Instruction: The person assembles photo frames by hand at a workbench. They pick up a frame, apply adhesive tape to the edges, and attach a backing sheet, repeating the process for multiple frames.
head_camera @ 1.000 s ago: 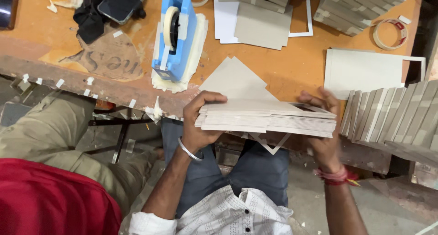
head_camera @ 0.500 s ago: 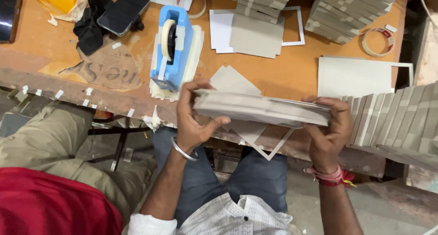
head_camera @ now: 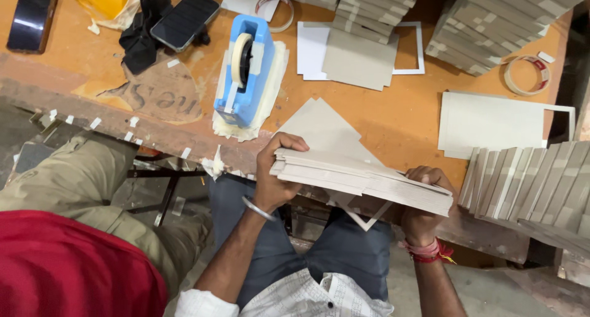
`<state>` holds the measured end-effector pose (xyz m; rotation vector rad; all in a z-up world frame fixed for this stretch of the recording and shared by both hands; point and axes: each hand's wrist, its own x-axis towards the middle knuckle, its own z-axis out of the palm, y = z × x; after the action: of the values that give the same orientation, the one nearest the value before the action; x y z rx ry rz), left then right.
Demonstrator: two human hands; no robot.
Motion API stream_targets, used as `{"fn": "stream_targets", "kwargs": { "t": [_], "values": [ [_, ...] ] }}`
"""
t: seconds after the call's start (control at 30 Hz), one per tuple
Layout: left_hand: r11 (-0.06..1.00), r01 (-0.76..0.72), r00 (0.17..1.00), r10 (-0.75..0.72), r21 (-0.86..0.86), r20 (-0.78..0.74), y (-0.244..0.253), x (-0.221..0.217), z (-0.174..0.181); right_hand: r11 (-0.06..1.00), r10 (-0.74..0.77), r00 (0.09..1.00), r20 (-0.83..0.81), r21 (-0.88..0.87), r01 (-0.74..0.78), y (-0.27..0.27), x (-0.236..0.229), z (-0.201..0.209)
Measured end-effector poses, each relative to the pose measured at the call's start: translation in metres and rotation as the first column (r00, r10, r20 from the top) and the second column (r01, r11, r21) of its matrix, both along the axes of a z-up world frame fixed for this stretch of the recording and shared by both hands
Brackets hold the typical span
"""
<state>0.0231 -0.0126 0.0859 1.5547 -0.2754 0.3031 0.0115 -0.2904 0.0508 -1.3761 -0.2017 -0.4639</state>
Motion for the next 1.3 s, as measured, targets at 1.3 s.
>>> {"fn": "stream_targets", "kwargs": {
  "t": [1.3],
  "values": [
    [0.996,0.092,0.993,-0.091,-0.004,0.077,0.008,0.004,0.001,0.977,-0.198,0.980,-0.022,0.073,0.200,-0.020,0.001,-0.011]
  ]
}}
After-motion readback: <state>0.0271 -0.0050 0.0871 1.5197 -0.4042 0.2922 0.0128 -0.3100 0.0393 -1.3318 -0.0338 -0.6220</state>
